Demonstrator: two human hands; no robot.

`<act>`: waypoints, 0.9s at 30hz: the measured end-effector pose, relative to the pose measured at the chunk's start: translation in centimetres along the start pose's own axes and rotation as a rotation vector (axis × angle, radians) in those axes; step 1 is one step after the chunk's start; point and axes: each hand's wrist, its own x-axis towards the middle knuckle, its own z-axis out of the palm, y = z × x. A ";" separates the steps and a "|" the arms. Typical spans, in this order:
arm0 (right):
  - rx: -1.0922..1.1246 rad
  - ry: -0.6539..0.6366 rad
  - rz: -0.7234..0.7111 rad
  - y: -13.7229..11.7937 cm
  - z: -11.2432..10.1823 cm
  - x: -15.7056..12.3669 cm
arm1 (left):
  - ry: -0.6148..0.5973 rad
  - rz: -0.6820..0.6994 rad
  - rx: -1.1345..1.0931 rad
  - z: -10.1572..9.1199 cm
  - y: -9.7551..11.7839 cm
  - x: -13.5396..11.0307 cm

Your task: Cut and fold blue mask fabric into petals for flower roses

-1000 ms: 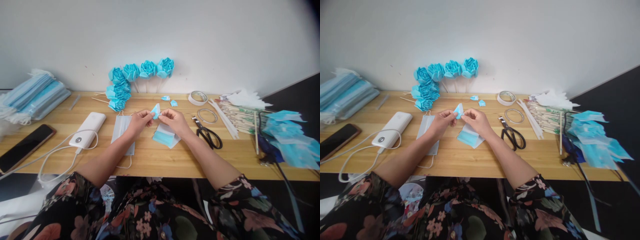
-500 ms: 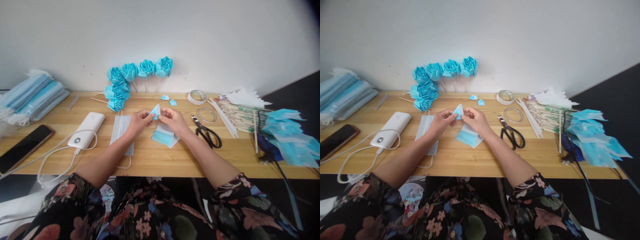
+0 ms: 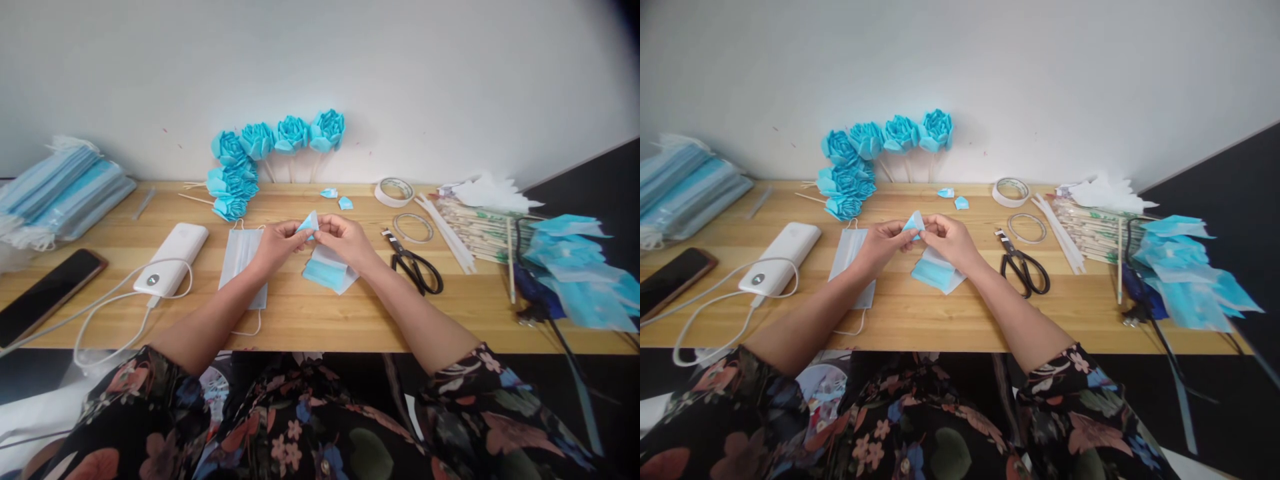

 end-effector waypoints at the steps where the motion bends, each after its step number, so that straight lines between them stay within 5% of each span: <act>1: 0.000 -0.004 0.000 0.0 0.0 0.0 | 0.002 -0.005 -0.003 0.0 -0.1 0.1; 20: -0.114 0.088 -0.104 -0.4 -0.2 -0.2 | -0.173 -0.059 0.014 0.2 0.7 -0.2; 27: -0.320 0.096 -0.282 -1.3 -0.6 -0.5 | -0.193 -0.136 -0.077 -0.1 0.5 -0.1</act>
